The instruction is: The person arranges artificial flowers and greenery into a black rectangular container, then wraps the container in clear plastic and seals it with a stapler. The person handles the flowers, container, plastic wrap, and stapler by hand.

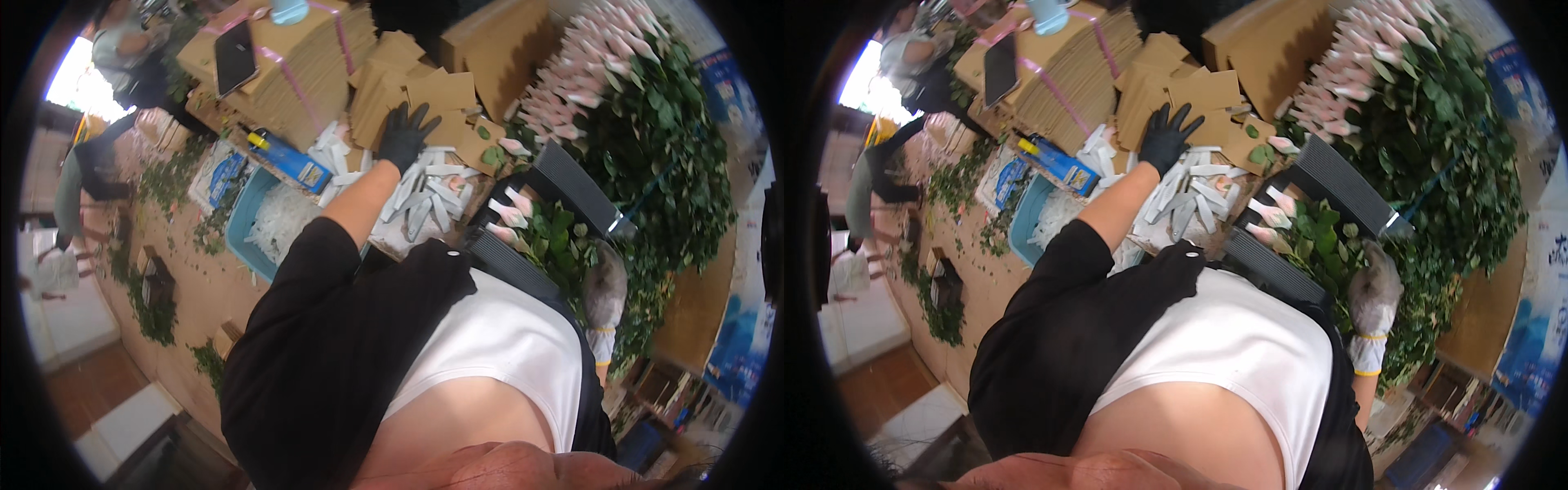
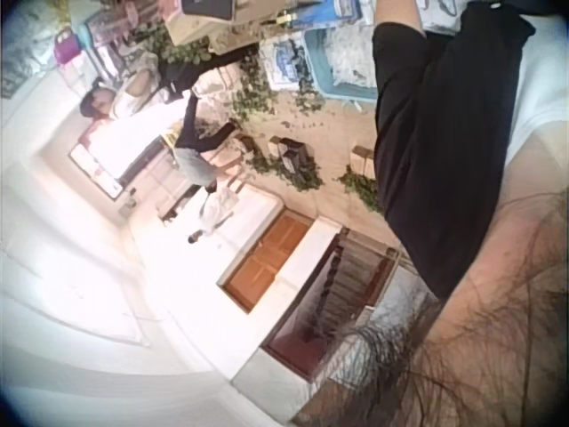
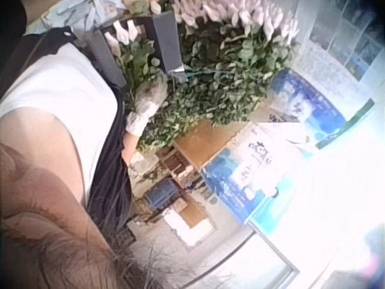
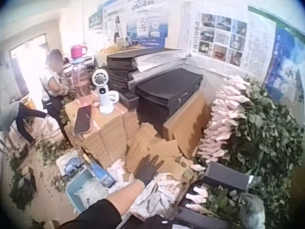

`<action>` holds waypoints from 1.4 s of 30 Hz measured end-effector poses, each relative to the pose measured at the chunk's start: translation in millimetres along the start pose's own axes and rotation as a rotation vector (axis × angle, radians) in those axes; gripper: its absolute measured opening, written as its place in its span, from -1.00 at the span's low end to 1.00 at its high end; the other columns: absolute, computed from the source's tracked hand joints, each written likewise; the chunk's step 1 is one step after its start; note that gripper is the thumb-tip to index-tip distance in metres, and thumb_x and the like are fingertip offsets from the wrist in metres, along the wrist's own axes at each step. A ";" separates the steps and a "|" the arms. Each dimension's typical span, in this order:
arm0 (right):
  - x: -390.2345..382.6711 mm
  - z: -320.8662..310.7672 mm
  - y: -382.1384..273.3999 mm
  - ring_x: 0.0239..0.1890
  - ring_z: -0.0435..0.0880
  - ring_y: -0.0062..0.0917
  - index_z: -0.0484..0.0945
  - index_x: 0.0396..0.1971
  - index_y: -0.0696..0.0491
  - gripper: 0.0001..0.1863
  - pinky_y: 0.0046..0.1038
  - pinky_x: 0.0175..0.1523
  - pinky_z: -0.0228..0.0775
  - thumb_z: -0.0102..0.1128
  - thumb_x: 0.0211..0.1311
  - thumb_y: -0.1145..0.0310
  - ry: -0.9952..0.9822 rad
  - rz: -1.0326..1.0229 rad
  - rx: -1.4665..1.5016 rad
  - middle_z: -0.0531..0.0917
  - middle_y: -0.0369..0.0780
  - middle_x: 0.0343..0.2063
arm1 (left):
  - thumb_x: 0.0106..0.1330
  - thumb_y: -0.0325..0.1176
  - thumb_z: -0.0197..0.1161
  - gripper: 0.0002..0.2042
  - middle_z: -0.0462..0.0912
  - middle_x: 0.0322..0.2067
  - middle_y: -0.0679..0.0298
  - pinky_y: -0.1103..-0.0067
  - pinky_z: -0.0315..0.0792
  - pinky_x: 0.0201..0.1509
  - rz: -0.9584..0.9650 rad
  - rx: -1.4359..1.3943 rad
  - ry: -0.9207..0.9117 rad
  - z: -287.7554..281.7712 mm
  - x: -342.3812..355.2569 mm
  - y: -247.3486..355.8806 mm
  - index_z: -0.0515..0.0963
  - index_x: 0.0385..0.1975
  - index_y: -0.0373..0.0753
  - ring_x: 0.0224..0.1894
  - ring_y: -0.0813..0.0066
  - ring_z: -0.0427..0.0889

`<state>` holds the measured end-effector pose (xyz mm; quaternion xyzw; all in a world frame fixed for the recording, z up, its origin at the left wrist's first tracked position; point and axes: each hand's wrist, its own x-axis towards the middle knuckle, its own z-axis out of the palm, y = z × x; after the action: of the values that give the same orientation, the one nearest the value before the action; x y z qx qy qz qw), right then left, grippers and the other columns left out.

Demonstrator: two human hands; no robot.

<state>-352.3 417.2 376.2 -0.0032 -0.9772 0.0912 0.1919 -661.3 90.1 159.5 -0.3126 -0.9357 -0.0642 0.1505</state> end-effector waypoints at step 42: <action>-15.9 -3.3 3.9 -0.08 0.63 -0.13 0.48 -0.09 0.12 -0.71 -0.23 0.04 0.45 0.05 0.16 0.59 0.119 0.097 -0.063 0.64 -0.06 -0.11 | 0.38 -0.18 0.04 -0.73 0.60 -0.24 -0.08 0.24 0.50 -0.08 -0.811 -0.181 -0.029 -13.4 -17.1 -95.5 0.54 -0.24 -0.27 -0.16 -0.04 0.62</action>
<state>-336.5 421.0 372.5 -0.0617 -0.9652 0.0690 0.2447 -702.8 1.6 164.2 0.0683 -0.9756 -0.1959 0.0716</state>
